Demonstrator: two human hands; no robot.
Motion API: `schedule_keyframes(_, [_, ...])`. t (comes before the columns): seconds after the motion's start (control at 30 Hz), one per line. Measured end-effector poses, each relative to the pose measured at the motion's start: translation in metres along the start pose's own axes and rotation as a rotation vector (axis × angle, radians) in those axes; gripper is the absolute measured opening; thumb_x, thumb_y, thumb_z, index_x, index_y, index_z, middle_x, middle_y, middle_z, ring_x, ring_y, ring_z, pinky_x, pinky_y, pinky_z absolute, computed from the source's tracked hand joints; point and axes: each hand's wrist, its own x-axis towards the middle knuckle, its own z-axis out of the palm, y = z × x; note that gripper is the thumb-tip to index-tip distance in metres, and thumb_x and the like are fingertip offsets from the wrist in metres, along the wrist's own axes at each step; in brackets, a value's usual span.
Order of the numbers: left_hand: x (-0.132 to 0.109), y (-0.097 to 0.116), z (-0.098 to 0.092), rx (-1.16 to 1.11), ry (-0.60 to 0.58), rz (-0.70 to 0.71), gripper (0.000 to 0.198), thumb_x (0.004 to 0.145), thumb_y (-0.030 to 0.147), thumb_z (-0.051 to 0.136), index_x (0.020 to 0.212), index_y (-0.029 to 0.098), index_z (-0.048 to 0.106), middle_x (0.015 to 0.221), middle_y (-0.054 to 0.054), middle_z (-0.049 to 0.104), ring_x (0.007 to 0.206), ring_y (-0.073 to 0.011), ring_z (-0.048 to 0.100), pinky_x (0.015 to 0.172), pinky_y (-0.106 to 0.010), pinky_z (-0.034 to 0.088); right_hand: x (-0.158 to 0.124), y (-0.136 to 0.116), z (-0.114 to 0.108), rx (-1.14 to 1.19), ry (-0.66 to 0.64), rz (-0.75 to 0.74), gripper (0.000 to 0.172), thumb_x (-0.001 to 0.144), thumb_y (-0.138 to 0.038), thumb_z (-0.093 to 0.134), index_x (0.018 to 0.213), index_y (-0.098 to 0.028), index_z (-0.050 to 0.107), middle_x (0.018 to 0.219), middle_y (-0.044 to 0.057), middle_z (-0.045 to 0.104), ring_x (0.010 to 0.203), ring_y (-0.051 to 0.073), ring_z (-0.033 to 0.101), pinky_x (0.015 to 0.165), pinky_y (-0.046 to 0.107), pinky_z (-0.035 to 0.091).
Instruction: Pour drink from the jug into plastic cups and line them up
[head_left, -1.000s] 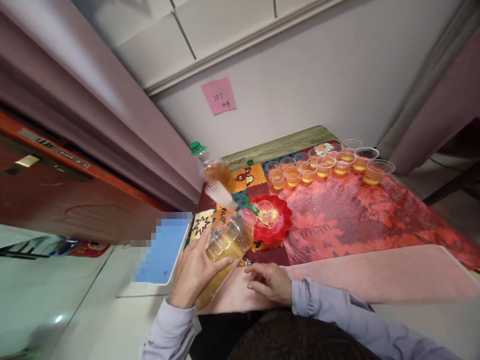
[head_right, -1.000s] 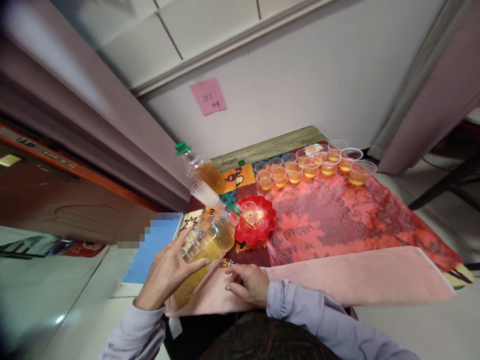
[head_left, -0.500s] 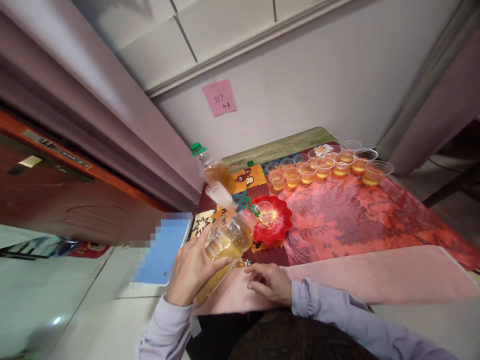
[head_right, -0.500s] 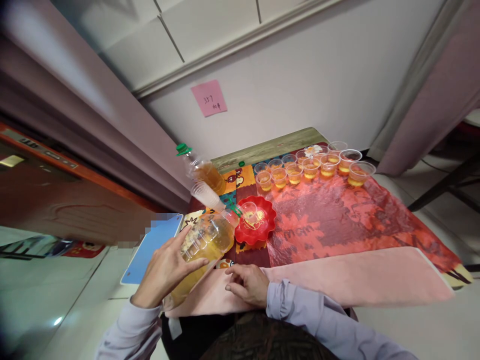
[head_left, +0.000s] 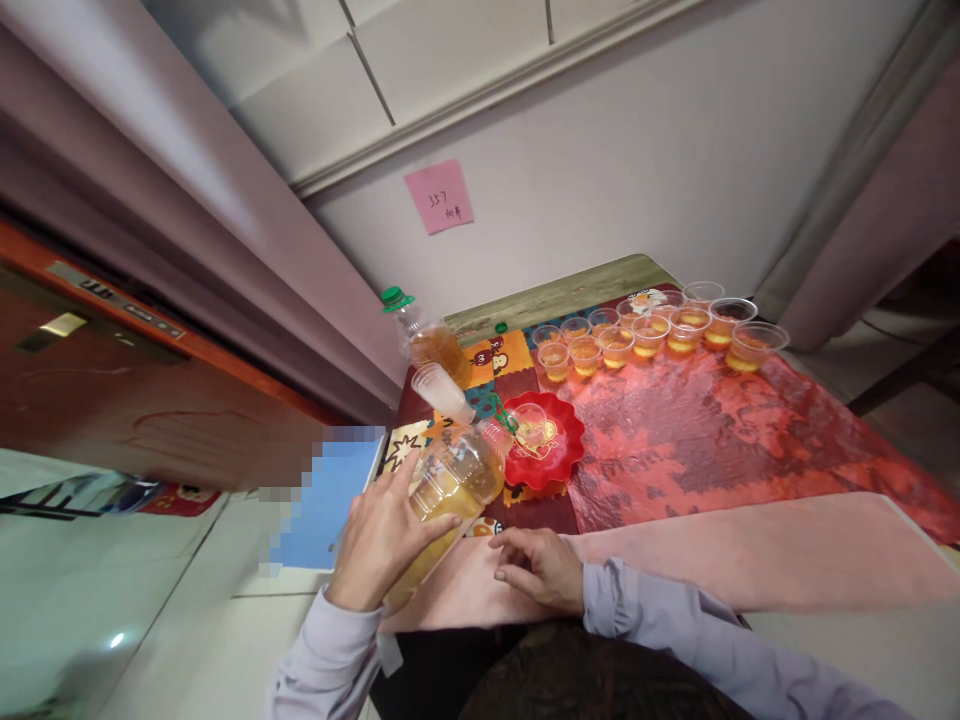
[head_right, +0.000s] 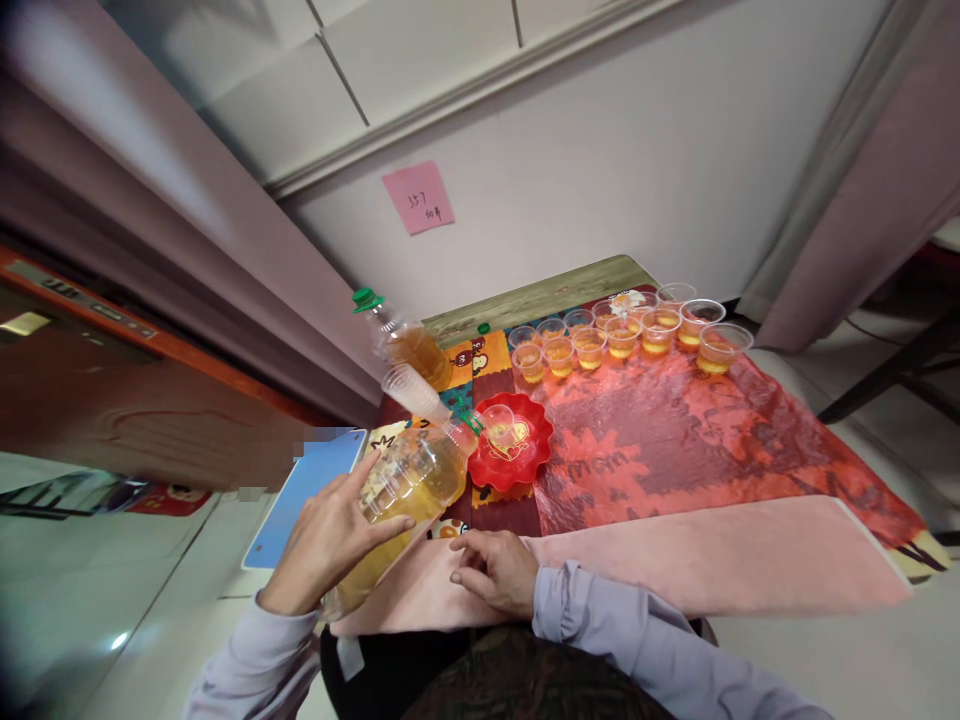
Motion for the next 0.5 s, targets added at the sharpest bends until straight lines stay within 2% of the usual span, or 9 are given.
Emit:
schedule_keyframes(0.23, [0.001, -0.003, 0.0015, 0.011, -0.012, -0.005, 0.098, 0.08, 0.064, 0.079, 0.163, 0.026, 0.044, 0.134, -0.016, 0.074, 0.124, -0.0413, 0.07, 0.102, -0.054, 0.055, -0.0002, -0.0004, -0.0003, 0.005, 0.001, 0.012, 0.033, 0.091, -0.032, 0.072, 0.122, -0.021, 0.071, 0.092, 0.005, 0.084, 0.079, 0.021, 0.08, 0.074, 0.029, 0.057])
schedule_keyframes(0.5, [0.0016, -0.0025, -0.0029, -0.006, -0.01, -0.01, 0.098, 0.077, 0.063, 0.08, 0.161, 0.027, 0.047, 0.133, -0.015, 0.075, 0.124, -0.0423, 0.07, 0.1, -0.054, 0.056, -0.0003, 0.003, 0.0015, 0.007, 0.008, 0.005, 0.032, 0.091, -0.033, 0.073, 0.122, -0.023, 0.071, 0.092, 0.004, 0.084, 0.078, 0.02, 0.08, 0.072, 0.028, 0.057])
